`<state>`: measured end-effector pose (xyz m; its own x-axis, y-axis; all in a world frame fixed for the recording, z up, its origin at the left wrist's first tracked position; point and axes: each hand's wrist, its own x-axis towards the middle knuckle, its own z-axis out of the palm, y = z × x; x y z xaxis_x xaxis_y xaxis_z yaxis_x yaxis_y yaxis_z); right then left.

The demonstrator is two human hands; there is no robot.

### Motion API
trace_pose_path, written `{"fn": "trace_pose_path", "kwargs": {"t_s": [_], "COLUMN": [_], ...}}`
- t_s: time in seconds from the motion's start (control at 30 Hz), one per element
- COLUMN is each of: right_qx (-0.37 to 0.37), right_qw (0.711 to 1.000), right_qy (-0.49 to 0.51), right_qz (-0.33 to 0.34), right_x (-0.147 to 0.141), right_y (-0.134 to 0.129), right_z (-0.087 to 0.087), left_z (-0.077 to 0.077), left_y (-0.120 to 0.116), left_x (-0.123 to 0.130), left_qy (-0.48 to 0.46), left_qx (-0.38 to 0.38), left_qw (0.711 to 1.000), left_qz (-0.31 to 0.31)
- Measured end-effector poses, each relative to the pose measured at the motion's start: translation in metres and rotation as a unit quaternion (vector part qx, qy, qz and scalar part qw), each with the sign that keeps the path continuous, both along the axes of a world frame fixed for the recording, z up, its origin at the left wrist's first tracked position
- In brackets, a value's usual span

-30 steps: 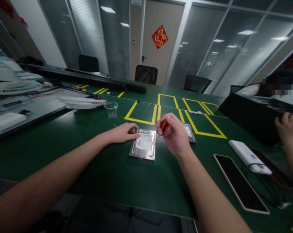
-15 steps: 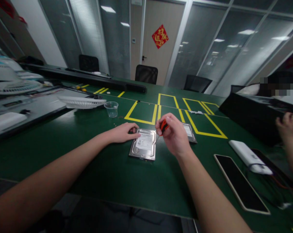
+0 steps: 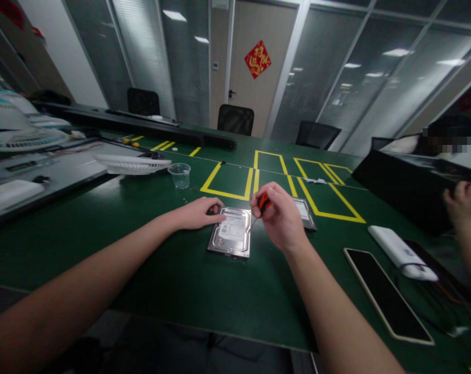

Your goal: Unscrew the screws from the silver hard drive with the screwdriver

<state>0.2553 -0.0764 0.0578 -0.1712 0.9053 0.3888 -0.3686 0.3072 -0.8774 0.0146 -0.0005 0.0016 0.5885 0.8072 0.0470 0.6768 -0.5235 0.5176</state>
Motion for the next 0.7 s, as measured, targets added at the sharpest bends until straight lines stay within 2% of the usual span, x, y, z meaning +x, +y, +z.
{"fn": "trace_pose_path", "kwargs": {"t_s": [0.7], "right_qx": [-0.002], "right_qw": [1.0], "right_qy": [-0.013], "right_qz": [-0.001], "right_x": [-0.0003], "right_y": [0.0005], "right_z": [-0.0011], "left_z": [-0.0017], "left_y": [0.0011], "left_x": [-0.0001], "left_qy": [-0.008], "left_qx": [-0.005], "left_qw": [1.0], "left_qz": [0.001]}}
